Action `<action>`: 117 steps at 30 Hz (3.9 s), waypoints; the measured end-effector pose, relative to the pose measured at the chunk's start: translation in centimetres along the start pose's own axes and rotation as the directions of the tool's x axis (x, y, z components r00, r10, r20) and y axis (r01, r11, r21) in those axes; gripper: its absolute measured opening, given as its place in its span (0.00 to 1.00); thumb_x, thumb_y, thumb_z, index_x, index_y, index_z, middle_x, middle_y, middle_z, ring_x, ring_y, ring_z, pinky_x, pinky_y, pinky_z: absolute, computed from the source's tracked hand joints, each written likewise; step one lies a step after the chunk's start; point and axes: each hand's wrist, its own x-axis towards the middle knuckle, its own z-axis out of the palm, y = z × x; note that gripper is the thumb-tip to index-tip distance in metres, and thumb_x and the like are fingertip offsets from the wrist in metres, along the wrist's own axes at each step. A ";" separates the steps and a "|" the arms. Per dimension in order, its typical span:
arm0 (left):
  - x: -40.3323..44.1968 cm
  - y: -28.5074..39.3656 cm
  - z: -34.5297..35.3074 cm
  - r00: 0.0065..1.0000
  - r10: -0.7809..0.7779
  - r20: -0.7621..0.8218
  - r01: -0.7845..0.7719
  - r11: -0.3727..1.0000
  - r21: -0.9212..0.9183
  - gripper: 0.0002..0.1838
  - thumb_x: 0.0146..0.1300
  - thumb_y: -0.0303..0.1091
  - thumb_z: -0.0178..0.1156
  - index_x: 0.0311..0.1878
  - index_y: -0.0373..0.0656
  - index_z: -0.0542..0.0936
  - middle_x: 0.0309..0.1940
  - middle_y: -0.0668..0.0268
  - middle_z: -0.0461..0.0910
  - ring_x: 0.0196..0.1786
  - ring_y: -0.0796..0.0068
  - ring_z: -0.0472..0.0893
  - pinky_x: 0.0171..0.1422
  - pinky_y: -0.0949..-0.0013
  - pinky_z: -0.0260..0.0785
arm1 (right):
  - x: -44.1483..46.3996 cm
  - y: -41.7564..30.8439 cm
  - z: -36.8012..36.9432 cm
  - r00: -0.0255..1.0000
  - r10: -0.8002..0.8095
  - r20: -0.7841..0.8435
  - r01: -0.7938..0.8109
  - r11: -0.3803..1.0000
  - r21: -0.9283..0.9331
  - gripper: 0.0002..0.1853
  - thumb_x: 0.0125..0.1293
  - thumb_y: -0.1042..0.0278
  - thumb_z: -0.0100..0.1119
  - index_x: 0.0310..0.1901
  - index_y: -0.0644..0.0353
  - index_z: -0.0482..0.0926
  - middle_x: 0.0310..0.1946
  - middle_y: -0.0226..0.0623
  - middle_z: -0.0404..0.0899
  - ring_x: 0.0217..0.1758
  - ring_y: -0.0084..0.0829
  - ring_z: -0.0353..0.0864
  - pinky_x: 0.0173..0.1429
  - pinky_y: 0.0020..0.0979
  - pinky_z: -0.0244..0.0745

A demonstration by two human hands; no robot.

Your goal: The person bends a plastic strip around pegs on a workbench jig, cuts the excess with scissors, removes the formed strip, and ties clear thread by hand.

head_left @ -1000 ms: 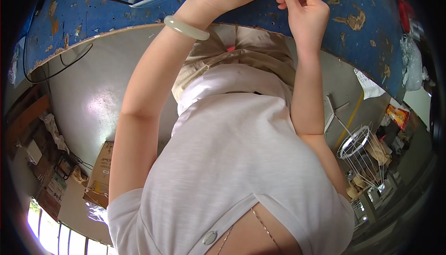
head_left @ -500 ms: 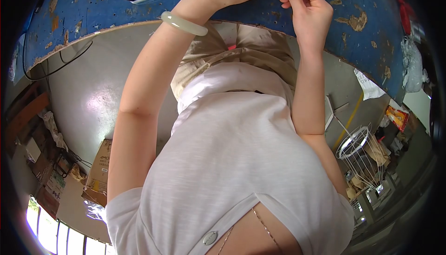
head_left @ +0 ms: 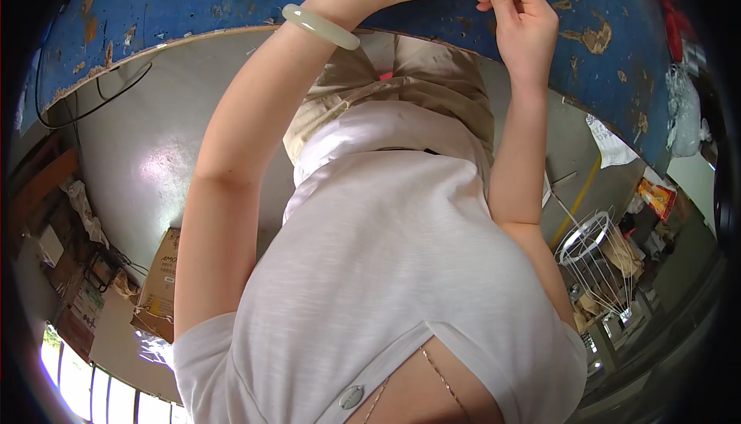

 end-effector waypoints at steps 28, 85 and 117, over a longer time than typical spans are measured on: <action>0.0 -0.3 -1.0 0.999 0.042 0.028 -0.042 0.999 -0.010 0.06 0.50 0.27 0.61 0.31 0.37 0.81 0.27 0.52 0.79 0.34 0.50 0.79 0.39 0.59 0.71 | -0.3 -1.0 0.9 0.983 -0.150 -0.107 0.128 0.973 -0.190 0.03 0.59 0.83 0.58 0.35 0.68 0.78 0.27 0.34 0.78 0.27 0.21 0.77 0.32 0.22 0.72; 0.6 -0.2 -0.3 0.994 -0.031 0.104 0.021 0.995 0.093 0.06 0.50 0.28 0.57 0.29 0.38 0.80 0.28 0.51 0.79 0.35 0.48 0.79 0.42 0.55 0.71 | 0.0 0.9 0.9 0.905 -0.426 -0.022 0.315 0.702 -0.638 0.05 0.51 0.78 0.66 0.30 0.63 0.80 0.24 0.34 0.80 0.24 0.26 0.80 0.30 0.24 0.75; 1.6 -1.4 -1.0 0.983 0.088 0.160 -0.093 0.995 0.024 0.05 0.50 0.28 0.60 0.31 0.38 0.82 0.27 0.54 0.80 0.34 0.52 0.79 0.41 0.59 0.72 | 0.3 2.5 1.5 0.804 -0.591 -0.064 0.415 0.635 -0.651 0.08 0.48 0.81 0.66 0.30 0.61 0.79 0.26 0.33 0.79 0.22 0.28 0.79 0.27 0.27 0.75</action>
